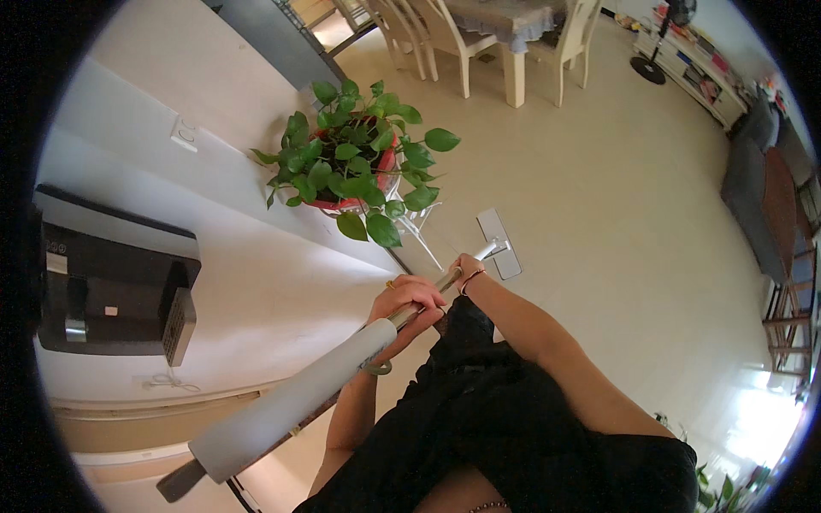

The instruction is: The person mops the floor in a bedroom and hallway using a flat mop. They move through the rooms, cleaning the tiled surfaces, and briefly dip the mop into a bucket in the bathroom before continuing to mop the living area.

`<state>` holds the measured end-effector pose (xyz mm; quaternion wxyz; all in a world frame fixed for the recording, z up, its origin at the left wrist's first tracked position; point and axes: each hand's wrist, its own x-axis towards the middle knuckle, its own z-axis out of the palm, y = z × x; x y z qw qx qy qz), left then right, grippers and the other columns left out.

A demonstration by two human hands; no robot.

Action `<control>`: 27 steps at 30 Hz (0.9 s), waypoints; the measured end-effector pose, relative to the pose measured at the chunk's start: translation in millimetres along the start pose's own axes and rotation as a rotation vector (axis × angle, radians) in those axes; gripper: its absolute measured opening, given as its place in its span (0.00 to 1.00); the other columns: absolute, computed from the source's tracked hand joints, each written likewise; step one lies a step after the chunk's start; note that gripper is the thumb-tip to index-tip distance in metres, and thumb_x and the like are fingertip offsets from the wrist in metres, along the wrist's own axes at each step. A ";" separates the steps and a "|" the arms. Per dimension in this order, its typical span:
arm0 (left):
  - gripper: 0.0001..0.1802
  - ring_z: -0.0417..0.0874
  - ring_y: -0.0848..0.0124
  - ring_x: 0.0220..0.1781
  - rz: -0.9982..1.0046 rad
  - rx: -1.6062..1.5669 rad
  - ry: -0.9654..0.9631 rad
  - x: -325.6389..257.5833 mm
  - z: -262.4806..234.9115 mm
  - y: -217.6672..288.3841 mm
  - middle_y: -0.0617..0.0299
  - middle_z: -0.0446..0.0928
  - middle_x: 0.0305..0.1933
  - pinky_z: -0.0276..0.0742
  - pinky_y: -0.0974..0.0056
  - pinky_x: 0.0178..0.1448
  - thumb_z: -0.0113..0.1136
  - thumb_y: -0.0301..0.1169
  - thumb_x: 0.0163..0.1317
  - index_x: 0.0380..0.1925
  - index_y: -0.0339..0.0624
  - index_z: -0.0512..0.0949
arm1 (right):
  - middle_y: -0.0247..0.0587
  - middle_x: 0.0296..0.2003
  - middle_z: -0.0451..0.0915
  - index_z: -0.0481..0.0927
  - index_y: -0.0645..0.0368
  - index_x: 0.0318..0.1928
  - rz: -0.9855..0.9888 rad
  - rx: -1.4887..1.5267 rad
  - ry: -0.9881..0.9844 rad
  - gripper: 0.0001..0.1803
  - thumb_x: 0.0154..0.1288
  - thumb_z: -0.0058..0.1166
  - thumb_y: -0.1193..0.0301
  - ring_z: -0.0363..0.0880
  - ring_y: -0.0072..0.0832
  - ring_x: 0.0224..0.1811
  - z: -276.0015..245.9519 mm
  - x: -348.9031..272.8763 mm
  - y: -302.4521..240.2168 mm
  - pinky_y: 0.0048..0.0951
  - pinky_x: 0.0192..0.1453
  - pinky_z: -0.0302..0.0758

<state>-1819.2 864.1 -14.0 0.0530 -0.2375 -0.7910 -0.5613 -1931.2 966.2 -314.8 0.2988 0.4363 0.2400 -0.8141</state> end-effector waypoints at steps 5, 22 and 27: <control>0.11 0.80 0.63 0.50 0.018 -0.026 -0.143 75.9 -16.5 -24.1 0.59 0.83 0.45 0.75 0.60 0.53 0.70 0.23 0.53 0.37 0.43 0.79 | 0.37 0.22 0.72 0.75 0.57 0.28 -0.239 -0.387 -0.133 0.05 0.60 0.47 0.75 0.71 0.29 0.24 -21.6 105.3 -84.4 0.29 0.29 0.70; 0.10 0.84 0.67 0.48 -0.560 0.133 0.015 136.1 -136.3 -64.4 0.58 0.84 0.46 0.78 0.64 0.53 0.55 0.23 0.68 0.46 0.40 0.81 | 0.48 0.31 0.72 0.62 0.65 0.59 0.264 -0.257 0.259 0.20 0.73 0.45 0.68 0.75 0.36 0.23 62.9 134.4 -24.2 0.43 0.26 0.77; 0.13 0.81 0.71 0.51 -0.368 -0.051 0.356 195.9 -132.5 -67.9 0.61 0.81 0.52 0.75 0.67 0.56 0.50 0.26 0.72 0.54 0.37 0.77 | 0.56 0.38 0.75 0.61 0.67 0.58 0.358 -0.588 -0.005 0.22 0.73 0.45 0.65 0.80 0.43 0.28 50.6 159.9 -68.4 0.53 0.31 0.83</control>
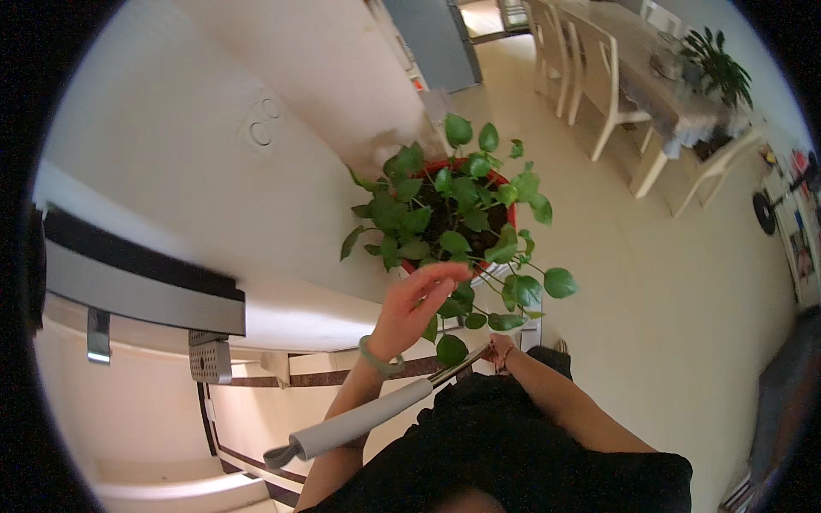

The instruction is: The person mops the floor in a bedroom and hallway using a flat mop. They move through the rooms, cleaning the tiled surfaces, and briefly dip the mop into a bucket in the bathroom before continuing to mop the living area.

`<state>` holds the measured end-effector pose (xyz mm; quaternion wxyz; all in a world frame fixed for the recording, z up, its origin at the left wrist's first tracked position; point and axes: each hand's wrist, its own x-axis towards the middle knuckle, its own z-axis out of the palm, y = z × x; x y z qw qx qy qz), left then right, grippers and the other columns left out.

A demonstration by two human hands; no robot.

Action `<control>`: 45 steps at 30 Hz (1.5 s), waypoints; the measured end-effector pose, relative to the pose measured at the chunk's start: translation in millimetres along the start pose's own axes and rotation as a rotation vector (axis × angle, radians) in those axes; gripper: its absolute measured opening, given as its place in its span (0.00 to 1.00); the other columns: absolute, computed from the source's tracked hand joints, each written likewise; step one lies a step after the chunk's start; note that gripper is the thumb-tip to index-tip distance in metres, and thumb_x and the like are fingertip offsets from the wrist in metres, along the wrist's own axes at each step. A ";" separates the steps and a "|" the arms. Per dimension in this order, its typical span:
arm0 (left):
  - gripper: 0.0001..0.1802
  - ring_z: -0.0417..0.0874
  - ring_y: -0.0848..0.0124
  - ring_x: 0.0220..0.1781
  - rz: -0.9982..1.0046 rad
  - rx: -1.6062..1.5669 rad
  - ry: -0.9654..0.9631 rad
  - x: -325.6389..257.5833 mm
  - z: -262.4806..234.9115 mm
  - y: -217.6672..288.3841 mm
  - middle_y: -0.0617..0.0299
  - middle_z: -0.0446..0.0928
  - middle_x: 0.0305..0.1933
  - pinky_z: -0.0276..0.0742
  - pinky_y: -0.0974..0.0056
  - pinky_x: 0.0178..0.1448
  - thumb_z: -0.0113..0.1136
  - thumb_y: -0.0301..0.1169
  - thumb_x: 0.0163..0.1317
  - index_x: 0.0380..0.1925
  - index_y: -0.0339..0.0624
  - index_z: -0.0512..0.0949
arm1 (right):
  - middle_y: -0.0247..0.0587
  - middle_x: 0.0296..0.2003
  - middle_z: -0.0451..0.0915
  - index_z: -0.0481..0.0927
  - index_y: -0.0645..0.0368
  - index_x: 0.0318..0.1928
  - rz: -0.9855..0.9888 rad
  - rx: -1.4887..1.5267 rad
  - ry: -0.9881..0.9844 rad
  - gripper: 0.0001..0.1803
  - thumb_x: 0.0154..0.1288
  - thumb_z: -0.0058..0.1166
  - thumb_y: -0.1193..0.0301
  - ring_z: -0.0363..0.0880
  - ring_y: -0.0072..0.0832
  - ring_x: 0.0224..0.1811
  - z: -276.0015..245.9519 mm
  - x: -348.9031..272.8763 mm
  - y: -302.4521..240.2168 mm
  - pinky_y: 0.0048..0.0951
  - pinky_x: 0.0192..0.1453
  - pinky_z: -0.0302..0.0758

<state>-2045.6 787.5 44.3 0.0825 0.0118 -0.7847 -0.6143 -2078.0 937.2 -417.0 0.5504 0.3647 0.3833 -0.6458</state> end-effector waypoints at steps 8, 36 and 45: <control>0.28 0.61 0.64 0.74 0.336 -0.083 0.630 24.4 -19.6 14.8 0.53 0.61 0.73 0.55 0.59 0.75 0.44 0.24 0.73 0.72 0.38 0.55 | 0.49 0.42 0.83 0.81 0.58 0.51 -0.638 -1.884 -0.609 0.21 0.74 0.43 0.56 0.84 0.42 0.40 86.6 -243.6 -62.9 0.39 0.46 0.79; 0.40 0.41 0.62 0.81 0.287 -0.021 1.085 104.3 -140.8 18.2 0.51 0.38 0.80 0.42 0.57 0.79 0.51 0.36 0.71 0.75 0.38 0.42 | 0.41 0.71 0.64 0.40 0.56 0.76 -1.666 -1.185 -1.069 0.45 0.61 0.46 0.75 0.60 0.17 0.19 523.8 -294.3 -156.1 0.22 0.29 0.73; 0.39 0.45 0.61 0.81 0.319 0.041 1.101 98.6 -143.8 16.4 0.50 0.42 0.80 0.45 0.56 0.78 0.51 0.34 0.71 0.75 0.36 0.45 | 0.43 0.68 0.69 0.45 0.57 0.75 -1.697 -1.149 -1.006 0.44 0.59 0.46 0.76 0.70 0.22 0.19 520.2 -307.7 -150.4 0.25 0.31 0.76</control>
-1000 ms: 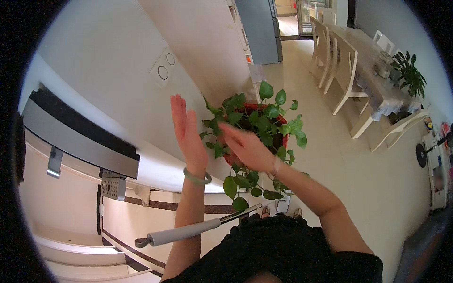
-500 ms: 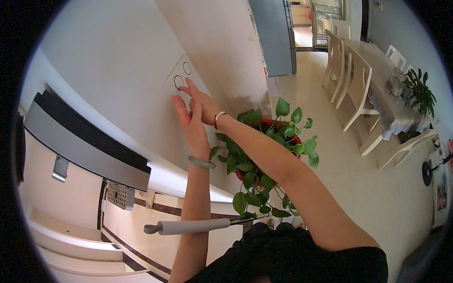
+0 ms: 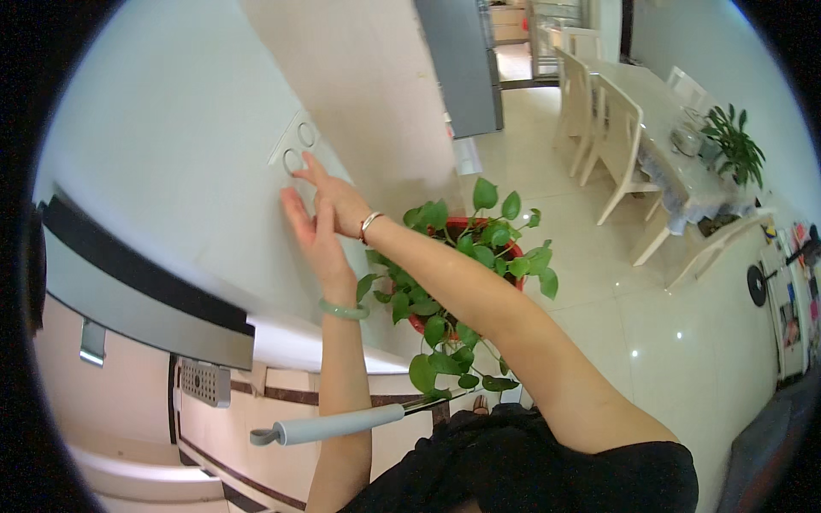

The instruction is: The person mops the floor in a bedroom and hallway using a flat mop. They move through the rooms, cleaning the tiled surfaces, and briefly dip the mop into a bucket in the bathroom before continuing to mop the living area.

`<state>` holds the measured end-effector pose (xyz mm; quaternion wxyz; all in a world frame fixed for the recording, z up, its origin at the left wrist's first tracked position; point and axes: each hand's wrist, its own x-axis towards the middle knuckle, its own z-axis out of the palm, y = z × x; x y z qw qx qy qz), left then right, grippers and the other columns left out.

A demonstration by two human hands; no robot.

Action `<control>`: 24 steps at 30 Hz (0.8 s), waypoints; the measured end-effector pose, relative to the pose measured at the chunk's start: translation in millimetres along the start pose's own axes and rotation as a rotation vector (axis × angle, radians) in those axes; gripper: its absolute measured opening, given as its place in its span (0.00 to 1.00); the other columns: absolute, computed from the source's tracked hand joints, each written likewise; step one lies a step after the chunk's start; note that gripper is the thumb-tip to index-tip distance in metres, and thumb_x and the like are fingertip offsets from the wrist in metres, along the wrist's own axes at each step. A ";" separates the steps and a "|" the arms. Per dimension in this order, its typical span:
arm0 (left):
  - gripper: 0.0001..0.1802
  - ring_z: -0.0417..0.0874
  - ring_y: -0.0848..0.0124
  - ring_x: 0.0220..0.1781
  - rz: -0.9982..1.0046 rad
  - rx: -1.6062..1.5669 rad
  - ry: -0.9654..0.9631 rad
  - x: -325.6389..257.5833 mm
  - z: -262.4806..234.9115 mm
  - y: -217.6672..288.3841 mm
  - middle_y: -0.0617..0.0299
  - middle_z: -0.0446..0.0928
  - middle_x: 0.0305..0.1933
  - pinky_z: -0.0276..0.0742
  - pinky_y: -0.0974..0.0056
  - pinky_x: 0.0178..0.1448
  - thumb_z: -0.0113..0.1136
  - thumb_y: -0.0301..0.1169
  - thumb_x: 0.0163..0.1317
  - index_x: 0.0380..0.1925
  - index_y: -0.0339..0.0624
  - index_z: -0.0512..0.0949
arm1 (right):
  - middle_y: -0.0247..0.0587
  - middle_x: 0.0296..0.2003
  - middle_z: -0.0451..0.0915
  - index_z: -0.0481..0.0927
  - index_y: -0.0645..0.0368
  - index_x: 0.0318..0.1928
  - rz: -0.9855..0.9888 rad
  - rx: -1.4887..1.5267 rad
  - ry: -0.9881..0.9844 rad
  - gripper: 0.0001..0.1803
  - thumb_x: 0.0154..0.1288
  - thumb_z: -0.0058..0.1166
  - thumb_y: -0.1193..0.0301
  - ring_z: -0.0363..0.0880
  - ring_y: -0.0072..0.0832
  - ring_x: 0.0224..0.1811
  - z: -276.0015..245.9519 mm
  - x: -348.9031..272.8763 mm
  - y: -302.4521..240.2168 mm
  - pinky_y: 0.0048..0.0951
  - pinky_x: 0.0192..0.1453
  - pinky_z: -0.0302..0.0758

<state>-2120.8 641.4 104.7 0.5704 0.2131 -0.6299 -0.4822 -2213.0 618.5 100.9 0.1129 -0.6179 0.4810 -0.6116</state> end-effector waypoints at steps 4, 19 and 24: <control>0.34 0.48 0.62 0.80 0.059 -0.012 0.009 -12.2 11.6 26.6 0.52 0.49 0.78 0.48 0.56 0.77 0.50 0.30 0.70 0.73 0.35 0.51 | 0.42 0.67 0.70 0.45 0.56 0.75 0.158 0.188 0.119 0.42 0.61 0.43 0.77 0.71 0.20 0.21 -18.1 -28.7 -22.4 0.24 0.30 0.76; 0.16 0.72 0.72 0.64 -0.062 -0.552 -0.773 -114.1 159.1 93.5 0.59 0.78 0.59 0.61 0.65 0.70 0.50 0.27 0.70 0.55 0.34 0.77 | 0.39 0.37 0.82 0.78 0.61 0.52 0.457 -0.038 0.317 0.16 0.71 0.52 0.65 0.80 0.22 0.35 -75.6 -316.3 -147.9 0.27 0.42 0.77; 0.16 0.72 0.71 0.64 -0.117 -0.637 -0.995 -170.5 211.6 103.3 0.57 0.77 0.59 0.61 0.64 0.71 0.51 0.26 0.70 0.55 0.33 0.76 | 0.43 0.54 0.75 0.70 0.55 0.63 0.430 -0.256 0.181 0.30 0.64 0.59 0.55 0.74 0.36 0.56 -59.1 -396.9 -167.9 0.36 0.61 0.69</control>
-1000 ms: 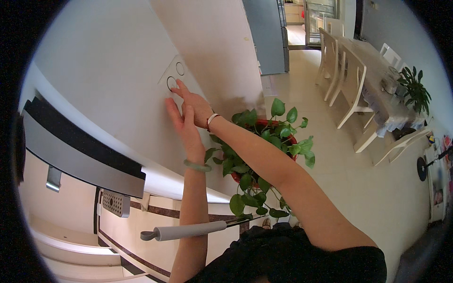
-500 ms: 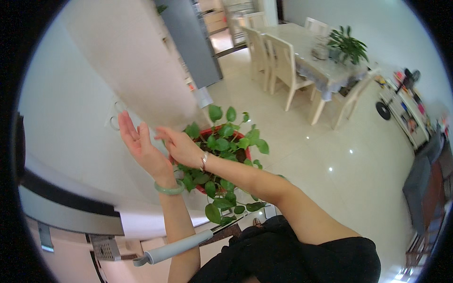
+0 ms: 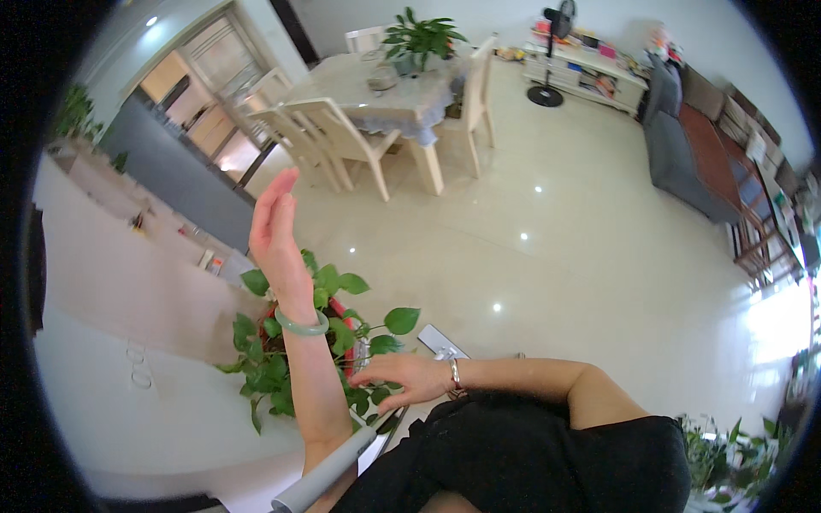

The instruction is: The person mops the floor in a bedroom and hallway using a flat mop. They move through the rooms, cleaning the tiled surfaces, and briefly dip the mop into a bucket in the bathroom before continuing to mop the living area.

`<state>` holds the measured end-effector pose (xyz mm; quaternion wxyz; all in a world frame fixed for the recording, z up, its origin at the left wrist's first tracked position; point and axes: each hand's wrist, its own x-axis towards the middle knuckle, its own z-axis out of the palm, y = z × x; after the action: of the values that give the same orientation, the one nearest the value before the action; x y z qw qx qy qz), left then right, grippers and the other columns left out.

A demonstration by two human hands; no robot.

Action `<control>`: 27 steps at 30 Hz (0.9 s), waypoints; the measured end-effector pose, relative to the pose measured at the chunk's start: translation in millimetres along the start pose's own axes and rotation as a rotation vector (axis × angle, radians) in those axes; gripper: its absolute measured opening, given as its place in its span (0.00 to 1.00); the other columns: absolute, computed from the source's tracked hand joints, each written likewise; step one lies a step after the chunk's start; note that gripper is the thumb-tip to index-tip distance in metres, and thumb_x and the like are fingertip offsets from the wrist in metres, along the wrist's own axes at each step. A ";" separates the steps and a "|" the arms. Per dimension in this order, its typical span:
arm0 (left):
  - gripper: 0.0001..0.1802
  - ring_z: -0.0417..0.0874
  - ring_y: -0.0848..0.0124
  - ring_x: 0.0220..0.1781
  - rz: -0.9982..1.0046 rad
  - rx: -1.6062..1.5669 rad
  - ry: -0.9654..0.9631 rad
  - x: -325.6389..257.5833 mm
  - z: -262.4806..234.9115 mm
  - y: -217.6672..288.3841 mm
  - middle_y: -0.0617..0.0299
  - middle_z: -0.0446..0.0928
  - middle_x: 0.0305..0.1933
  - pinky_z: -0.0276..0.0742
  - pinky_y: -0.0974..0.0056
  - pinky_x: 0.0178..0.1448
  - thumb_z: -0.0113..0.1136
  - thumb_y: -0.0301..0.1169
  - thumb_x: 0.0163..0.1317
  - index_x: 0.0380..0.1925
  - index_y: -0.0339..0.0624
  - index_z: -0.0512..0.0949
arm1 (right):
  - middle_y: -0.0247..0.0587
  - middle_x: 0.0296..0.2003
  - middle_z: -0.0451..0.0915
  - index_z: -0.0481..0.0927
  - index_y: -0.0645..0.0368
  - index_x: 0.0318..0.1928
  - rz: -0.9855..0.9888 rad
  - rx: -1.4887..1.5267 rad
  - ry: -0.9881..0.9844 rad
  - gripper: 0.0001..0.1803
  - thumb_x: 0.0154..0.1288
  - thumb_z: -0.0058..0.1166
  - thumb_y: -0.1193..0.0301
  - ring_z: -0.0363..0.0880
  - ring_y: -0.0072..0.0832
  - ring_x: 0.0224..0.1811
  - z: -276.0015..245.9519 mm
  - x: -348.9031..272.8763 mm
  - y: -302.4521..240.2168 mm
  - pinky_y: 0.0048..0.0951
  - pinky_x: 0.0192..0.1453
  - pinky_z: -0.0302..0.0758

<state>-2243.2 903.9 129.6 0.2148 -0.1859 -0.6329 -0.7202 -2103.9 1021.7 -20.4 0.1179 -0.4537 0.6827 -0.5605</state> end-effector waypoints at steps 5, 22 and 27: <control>0.16 0.75 0.72 0.62 -0.031 -0.087 -0.138 9.6 66.1 -26.8 0.58 0.79 0.57 0.65 0.66 0.67 0.51 0.27 0.70 0.55 0.37 0.77 | 0.41 0.50 0.77 0.71 0.56 0.60 0.004 -0.142 -0.004 0.30 0.61 0.63 0.58 0.74 0.37 0.56 21.8 -48.9 30.9 0.37 0.59 0.69; 0.26 0.82 0.64 0.53 -0.475 -0.146 -0.813 -29.2 146.0 -55.1 0.51 0.82 0.49 0.74 0.60 0.58 0.44 0.46 0.74 0.53 0.32 0.77 | 0.50 0.16 0.65 0.68 0.60 0.21 0.101 0.006 0.222 0.11 0.53 0.57 0.74 0.65 0.46 0.18 -36.2 -93.7 152.1 0.40 0.25 0.64; 0.46 0.81 0.57 0.54 -0.437 -0.522 -0.888 -69.4 149.9 -61.4 0.44 0.81 0.49 0.70 0.55 0.63 0.39 0.66 0.67 0.52 0.27 0.76 | 0.50 0.14 0.63 0.67 0.62 0.21 0.247 -0.147 0.356 0.15 0.57 0.57 0.68 0.62 0.39 0.15 -115.8 -103.7 143.9 0.40 0.23 0.62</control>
<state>-2219.1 1064.3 60.5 -0.2797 -0.3828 -0.4871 -0.7335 -2193.4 1170.1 -142.1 0.0299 -0.2682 0.7821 -0.5617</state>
